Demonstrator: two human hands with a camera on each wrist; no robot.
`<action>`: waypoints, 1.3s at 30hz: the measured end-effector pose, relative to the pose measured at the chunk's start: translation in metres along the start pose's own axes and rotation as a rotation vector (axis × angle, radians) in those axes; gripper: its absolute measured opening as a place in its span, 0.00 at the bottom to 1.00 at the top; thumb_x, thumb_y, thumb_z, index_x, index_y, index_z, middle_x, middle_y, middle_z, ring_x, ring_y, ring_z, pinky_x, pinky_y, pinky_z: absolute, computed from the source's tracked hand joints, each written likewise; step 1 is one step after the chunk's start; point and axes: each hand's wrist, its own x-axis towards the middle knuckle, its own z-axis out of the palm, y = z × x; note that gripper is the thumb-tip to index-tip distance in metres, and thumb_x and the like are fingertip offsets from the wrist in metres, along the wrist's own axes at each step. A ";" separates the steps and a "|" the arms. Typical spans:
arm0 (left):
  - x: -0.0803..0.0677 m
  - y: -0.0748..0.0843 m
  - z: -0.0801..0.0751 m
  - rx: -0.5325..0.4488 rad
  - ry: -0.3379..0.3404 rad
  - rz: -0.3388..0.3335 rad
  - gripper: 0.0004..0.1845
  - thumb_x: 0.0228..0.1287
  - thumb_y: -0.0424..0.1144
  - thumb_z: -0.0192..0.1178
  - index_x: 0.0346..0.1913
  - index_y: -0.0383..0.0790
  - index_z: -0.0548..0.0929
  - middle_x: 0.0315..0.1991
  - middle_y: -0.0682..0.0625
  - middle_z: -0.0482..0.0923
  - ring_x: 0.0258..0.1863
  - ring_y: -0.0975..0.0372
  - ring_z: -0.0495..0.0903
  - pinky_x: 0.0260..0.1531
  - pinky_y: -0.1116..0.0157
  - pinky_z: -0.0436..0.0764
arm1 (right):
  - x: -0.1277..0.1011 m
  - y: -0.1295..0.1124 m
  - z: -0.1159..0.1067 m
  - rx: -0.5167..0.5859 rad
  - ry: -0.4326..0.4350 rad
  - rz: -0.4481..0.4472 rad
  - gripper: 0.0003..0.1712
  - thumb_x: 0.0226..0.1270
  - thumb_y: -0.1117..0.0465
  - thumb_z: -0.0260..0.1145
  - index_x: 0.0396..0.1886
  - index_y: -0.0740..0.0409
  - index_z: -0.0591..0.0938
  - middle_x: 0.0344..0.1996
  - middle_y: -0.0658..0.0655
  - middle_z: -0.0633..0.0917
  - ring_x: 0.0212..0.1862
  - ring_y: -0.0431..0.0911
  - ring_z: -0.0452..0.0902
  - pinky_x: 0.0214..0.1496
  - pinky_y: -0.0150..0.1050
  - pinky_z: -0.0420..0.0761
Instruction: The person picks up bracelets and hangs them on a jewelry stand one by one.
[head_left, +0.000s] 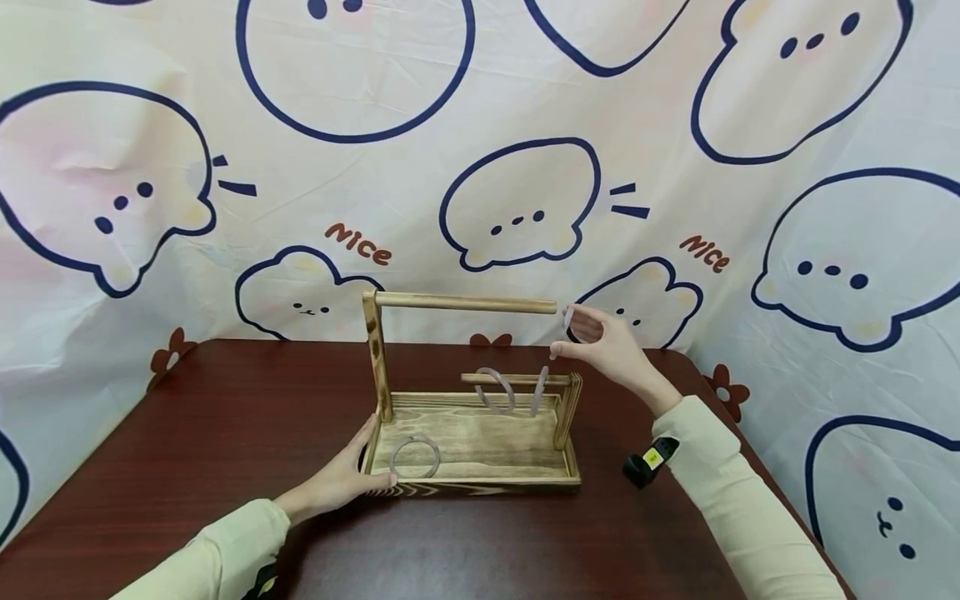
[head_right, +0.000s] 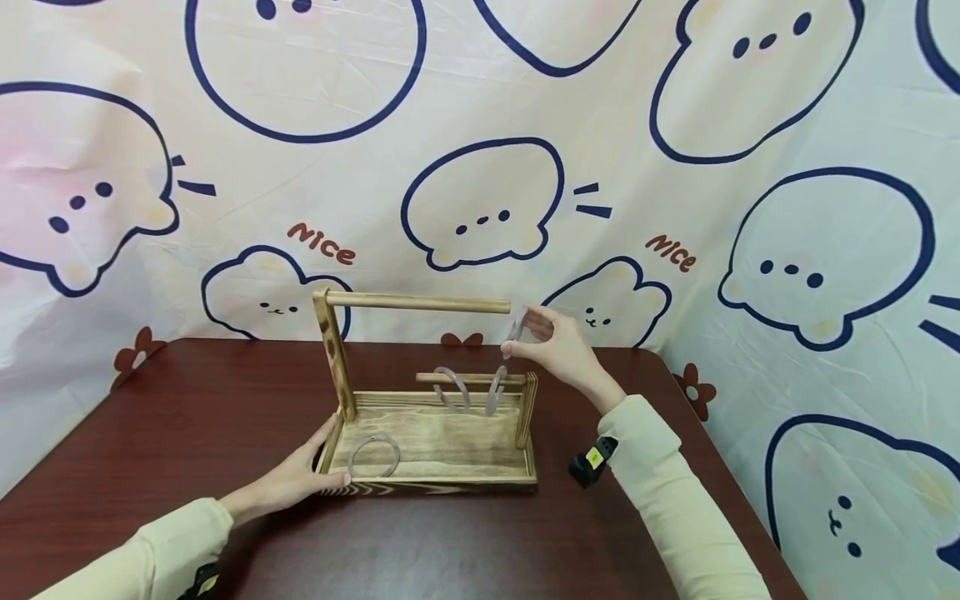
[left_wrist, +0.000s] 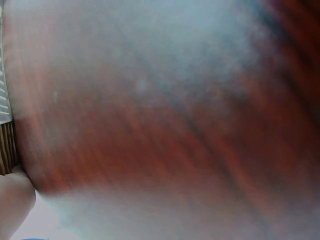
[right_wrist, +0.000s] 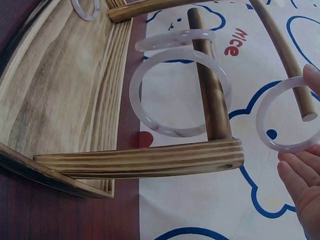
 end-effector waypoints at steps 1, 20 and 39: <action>0.000 0.000 0.000 0.002 0.001 0.000 0.57 0.54 0.47 0.66 0.73 0.45 0.32 0.73 0.42 0.28 0.70 0.44 0.31 0.63 0.40 0.46 | 0.001 -0.001 0.000 0.000 0.000 0.002 0.50 0.47 0.43 0.72 0.68 0.55 0.62 0.64 0.59 0.68 0.64 0.50 0.66 0.63 0.46 0.67; 0.000 -0.001 0.001 -0.004 0.000 0.010 0.57 0.54 0.47 0.66 0.72 0.44 0.32 0.73 0.41 0.28 0.70 0.44 0.31 0.63 0.40 0.45 | 0.017 -0.011 -0.008 0.003 -0.025 -0.037 0.47 0.50 0.49 0.72 0.68 0.52 0.62 0.66 0.58 0.65 0.66 0.50 0.63 0.65 0.49 0.63; 0.000 0.000 0.000 0.005 0.000 -0.005 0.57 0.54 0.47 0.66 0.73 0.46 0.32 0.73 0.42 0.28 0.70 0.44 0.31 0.62 0.40 0.46 | 0.033 -0.029 -0.007 -0.134 -0.057 -0.115 0.45 0.44 0.48 0.75 0.64 0.49 0.67 0.66 0.54 0.67 0.66 0.48 0.64 0.64 0.45 0.65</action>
